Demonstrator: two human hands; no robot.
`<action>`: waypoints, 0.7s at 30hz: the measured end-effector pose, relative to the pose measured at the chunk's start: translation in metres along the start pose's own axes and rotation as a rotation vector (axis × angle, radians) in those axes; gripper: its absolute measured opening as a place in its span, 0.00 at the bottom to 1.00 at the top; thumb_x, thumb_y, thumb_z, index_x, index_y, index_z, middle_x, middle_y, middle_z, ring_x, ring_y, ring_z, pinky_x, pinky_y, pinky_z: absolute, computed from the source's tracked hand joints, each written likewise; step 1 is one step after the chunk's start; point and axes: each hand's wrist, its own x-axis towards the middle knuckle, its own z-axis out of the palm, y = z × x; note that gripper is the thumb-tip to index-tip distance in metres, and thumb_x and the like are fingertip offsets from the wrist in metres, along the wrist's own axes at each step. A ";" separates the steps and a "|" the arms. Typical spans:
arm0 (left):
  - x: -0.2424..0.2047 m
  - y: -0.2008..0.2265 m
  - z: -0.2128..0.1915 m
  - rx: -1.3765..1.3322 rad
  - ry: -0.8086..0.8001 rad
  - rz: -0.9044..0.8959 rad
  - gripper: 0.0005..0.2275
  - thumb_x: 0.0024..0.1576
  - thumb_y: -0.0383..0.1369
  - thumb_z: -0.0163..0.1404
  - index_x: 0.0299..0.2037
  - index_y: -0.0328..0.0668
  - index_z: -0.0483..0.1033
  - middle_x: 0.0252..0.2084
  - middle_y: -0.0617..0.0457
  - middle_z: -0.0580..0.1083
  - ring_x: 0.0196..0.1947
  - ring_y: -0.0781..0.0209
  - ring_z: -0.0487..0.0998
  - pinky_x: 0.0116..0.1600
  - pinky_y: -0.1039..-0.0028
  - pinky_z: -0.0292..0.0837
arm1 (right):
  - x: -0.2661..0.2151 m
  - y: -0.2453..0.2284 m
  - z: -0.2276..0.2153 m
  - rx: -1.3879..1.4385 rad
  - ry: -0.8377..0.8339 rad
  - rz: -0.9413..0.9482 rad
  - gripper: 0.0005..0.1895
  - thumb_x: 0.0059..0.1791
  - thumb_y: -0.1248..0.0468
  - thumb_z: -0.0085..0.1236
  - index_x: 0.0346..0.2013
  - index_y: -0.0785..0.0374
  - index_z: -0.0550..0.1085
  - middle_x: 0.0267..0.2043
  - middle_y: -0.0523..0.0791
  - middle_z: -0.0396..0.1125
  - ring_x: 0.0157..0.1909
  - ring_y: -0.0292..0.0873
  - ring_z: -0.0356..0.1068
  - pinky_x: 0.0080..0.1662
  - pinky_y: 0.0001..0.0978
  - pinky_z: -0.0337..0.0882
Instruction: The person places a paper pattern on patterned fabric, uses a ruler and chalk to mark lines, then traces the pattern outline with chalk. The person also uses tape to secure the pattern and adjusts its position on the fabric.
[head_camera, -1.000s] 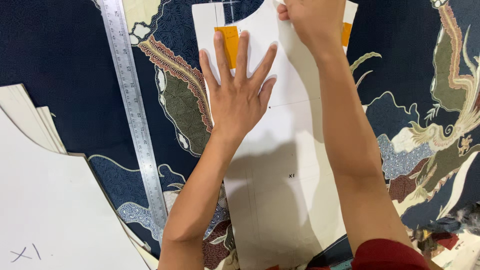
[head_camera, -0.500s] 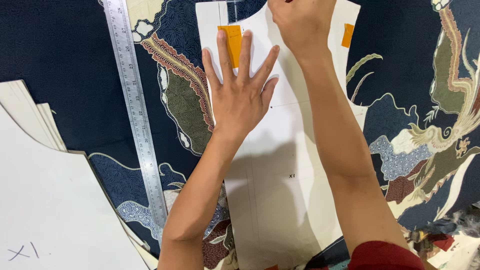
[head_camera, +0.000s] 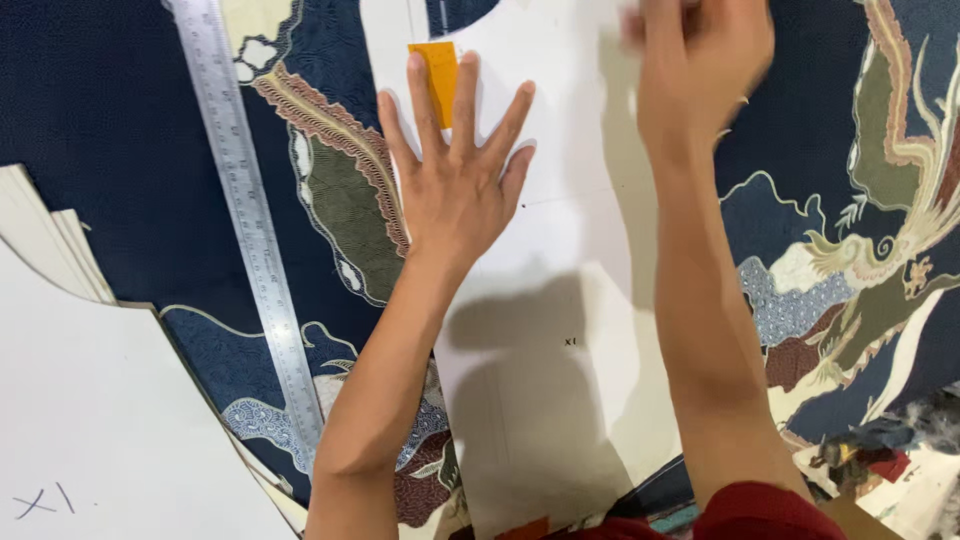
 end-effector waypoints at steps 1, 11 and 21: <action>0.001 0.000 0.001 0.007 -0.009 -0.001 0.20 0.73 0.50 0.47 0.75 0.69 0.67 0.79 0.42 0.52 0.78 0.26 0.42 0.76 0.30 0.34 | -0.026 -0.005 -0.014 0.022 0.027 0.026 0.05 0.61 0.73 0.60 0.49 0.72 0.73 0.38 0.46 0.72 0.35 0.38 0.74 0.34 0.24 0.71; 0.003 0.008 0.005 0.057 -0.103 0.004 0.20 0.75 0.52 0.40 0.75 0.69 0.70 0.78 0.39 0.53 0.75 0.23 0.42 0.71 0.29 0.29 | -0.270 -0.003 -0.096 0.047 0.054 0.258 0.10 0.48 0.73 0.68 0.42 0.62 0.82 0.38 0.46 0.74 0.31 0.38 0.69 0.31 0.26 0.63; 0.012 0.028 -0.017 0.015 -0.144 0.029 0.20 0.68 0.46 0.47 0.70 0.61 0.73 0.74 0.34 0.56 0.73 0.19 0.41 0.68 0.27 0.27 | -0.282 0.012 -0.103 0.342 0.008 0.281 0.11 0.48 0.71 0.69 0.44 0.67 0.77 0.39 0.46 0.75 0.33 0.35 0.76 0.32 0.22 0.75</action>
